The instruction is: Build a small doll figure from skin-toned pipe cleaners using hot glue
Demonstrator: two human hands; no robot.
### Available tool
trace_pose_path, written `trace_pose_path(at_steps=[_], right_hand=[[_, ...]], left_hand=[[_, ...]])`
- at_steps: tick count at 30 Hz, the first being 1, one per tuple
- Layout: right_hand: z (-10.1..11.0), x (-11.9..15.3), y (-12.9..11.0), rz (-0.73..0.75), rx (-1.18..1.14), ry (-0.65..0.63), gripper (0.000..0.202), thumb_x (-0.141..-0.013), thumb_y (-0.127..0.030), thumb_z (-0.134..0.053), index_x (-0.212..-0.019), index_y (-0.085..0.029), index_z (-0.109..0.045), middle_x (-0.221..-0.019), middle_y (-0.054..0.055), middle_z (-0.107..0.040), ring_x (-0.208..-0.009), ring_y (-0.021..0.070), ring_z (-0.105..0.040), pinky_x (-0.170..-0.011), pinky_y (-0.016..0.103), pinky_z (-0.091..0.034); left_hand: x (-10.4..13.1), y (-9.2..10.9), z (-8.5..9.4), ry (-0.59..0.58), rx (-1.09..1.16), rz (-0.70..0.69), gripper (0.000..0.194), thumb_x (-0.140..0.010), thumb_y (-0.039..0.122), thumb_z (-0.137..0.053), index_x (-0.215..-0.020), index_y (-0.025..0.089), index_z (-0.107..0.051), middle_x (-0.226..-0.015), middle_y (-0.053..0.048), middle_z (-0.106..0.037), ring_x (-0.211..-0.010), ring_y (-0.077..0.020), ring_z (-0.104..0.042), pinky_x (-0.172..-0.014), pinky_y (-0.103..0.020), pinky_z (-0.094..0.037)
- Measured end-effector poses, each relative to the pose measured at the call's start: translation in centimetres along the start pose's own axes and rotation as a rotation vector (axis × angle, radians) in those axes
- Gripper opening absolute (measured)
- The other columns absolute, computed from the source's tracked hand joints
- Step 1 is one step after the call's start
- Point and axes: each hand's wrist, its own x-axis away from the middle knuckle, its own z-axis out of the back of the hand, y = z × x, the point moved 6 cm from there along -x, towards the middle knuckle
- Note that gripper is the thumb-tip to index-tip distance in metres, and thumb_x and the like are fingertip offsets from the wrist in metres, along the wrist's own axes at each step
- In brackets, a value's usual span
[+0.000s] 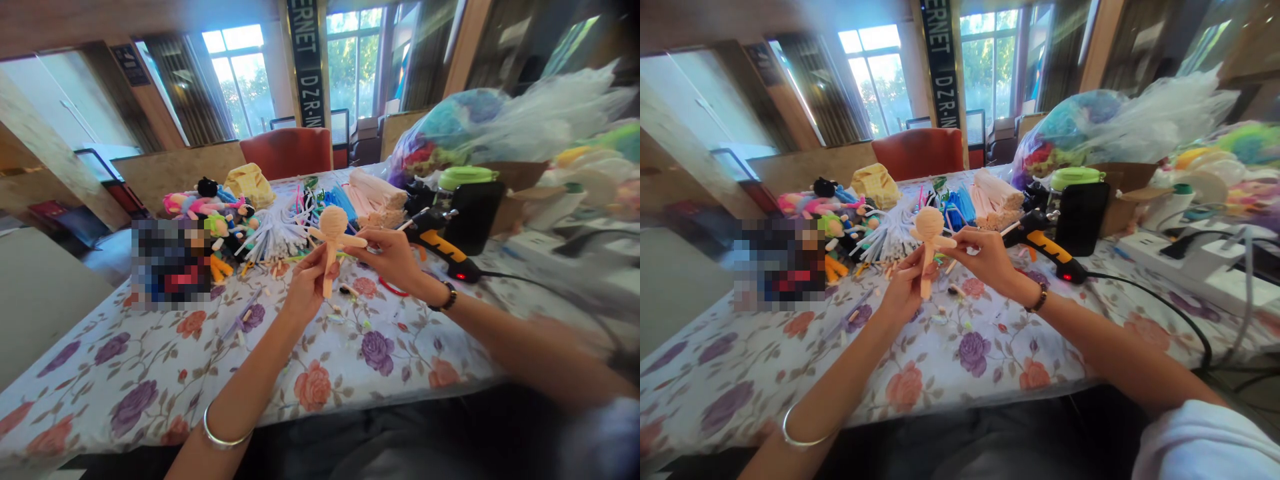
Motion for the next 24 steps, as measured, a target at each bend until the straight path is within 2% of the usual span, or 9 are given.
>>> trace_pose_path(at_steps=[7,11,14,19,24], right_hand=[[-0.4,-0.1,0.5,-0.067,-0.134,-0.064,0.019,-0.075,-0.037,-0.066,-0.073,-0.018,-0.067,-0.064,-0.002,-0.061,-0.055,0.0076,-0.046,-0.051,0.021,-0.037],[-0.6,-0.4,1.0,-0.097,-0.245,-0.07,0.021,-0.073,-0.039,-0.068,-0.077,-0.018,-0.066,-0.069,0.0,-0.064,-0.06,0.0098,-0.054,-0.055,0.023,-0.044],[-0.8,-0.6,1.4,-0.114,-0.306,-0.12,0.026,-0.072,-0.041,-0.067,-0.085,-0.019,-0.066,-0.074,0.001,-0.066,-0.064,0.0118,-0.057,-0.059,0.024,-0.047],[-0.7,-0.7,1.7,-0.115,-0.249,-0.143,0.021,-0.073,-0.037,-0.066,-0.075,-0.017,-0.065,-0.073,0.001,-0.063,-0.065,0.0111,-0.055,-0.059,0.023,-0.045],[-0.8,-0.6,1.7,-0.124,-0.262,-0.138,0.018,-0.073,-0.036,-0.066,-0.074,-0.018,-0.065,-0.071,0.001,-0.063,-0.064,0.0109,-0.055,-0.06,0.023,-0.046]], left_hand=[[0.1,-0.2,-0.1,-0.003,-0.016,0.047,0.033,-0.06,-0.003,-0.053,-0.08,0.017,-0.07,-0.063,0.001,-0.054,-0.047,-0.0029,-0.038,-0.046,-0.018,-0.031],[0.2,-0.5,-0.2,-0.042,-0.033,0.091,0.035,-0.058,-0.004,-0.052,-0.08,0.016,-0.07,-0.065,0.0,-0.056,-0.047,-0.0027,-0.038,-0.045,-0.018,-0.03],[0.3,-0.4,-0.5,-0.068,-0.059,0.091,0.035,-0.058,-0.002,-0.055,-0.082,0.016,-0.071,-0.062,0.0,-0.056,-0.046,-0.0037,-0.04,-0.046,-0.019,-0.03],[0.6,0.4,-0.7,-0.058,-0.199,-0.03,0.02,-0.069,0.014,-0.062,-0.087,0.015,-0.072,-0.059,-0.001,-0.055,-0.048,-0.0064,-0.046,-0.051,-0.022,-0.035],[1.0,1.3,-1.2,-0.083,-0.467,-0.261,0.017,-0.073,0.026,-0.066,-0.087,0.017,-0.072,-0.083,-0.003,-0.057,-0.059,-0.0071,-0.05,-0.054,-0.022,-0.038]])
